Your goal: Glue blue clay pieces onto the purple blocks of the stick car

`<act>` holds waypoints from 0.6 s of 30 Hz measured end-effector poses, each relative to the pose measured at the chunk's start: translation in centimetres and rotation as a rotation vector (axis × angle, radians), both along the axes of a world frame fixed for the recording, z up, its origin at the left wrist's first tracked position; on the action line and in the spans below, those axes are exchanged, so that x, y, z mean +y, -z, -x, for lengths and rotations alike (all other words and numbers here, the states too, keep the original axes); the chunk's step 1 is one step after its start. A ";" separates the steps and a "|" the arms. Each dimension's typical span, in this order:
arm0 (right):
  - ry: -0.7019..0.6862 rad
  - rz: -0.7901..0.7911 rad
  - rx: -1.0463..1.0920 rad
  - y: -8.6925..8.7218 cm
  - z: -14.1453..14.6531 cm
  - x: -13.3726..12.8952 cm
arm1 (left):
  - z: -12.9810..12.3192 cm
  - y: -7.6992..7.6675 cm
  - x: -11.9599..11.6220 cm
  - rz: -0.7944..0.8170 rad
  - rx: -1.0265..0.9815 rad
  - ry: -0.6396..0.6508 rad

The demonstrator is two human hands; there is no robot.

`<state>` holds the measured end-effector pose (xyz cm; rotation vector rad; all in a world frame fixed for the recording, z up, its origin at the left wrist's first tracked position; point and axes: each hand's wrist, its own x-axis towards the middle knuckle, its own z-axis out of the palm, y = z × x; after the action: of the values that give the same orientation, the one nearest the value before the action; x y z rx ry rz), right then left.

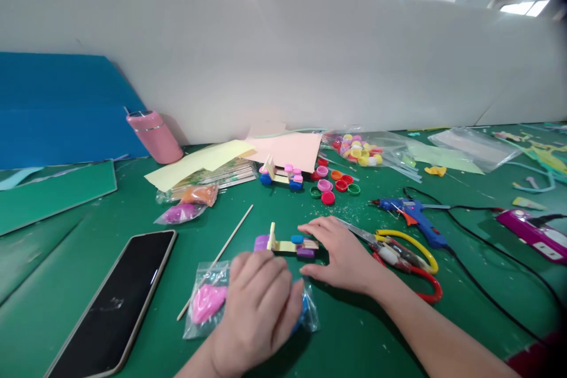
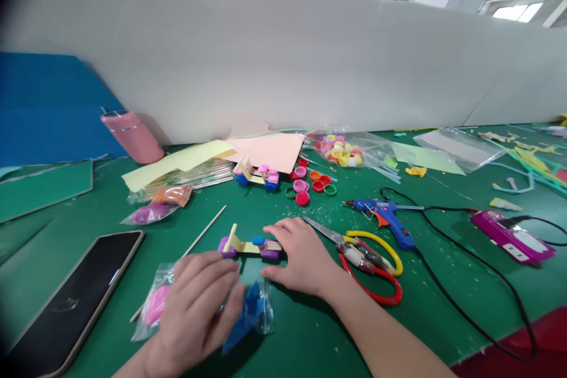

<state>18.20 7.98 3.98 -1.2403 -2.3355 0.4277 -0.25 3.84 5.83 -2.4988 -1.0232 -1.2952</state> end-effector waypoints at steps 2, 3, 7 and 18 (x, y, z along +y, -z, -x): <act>-0.004 0.014 -0.043 -0.2 -0.3 -0.1 | 1.0 -0.5 0.2 -0.006 -0.054 -0.087; -0.006 0.015 -0.052 -0.2 -0.4 -0.2 | 1.5 -0.5 0.3 0.003 -0.094 -0.125; -0.021 0.006 -0.066 -0.2 -0.7 -0.1 | 2.9 0.3 0.6 -0.071 -0.137 -0.290; -0.012 -0.031 -0.055 -0.1 -1.1 0.3 | 3.1 1.4 1.2 -0.181 -0.026 -0.373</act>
<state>19.34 8.29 4.06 -1.2393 -2.3878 0.3644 -3.36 5.08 4.48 -2.0416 -1.2420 -1.2422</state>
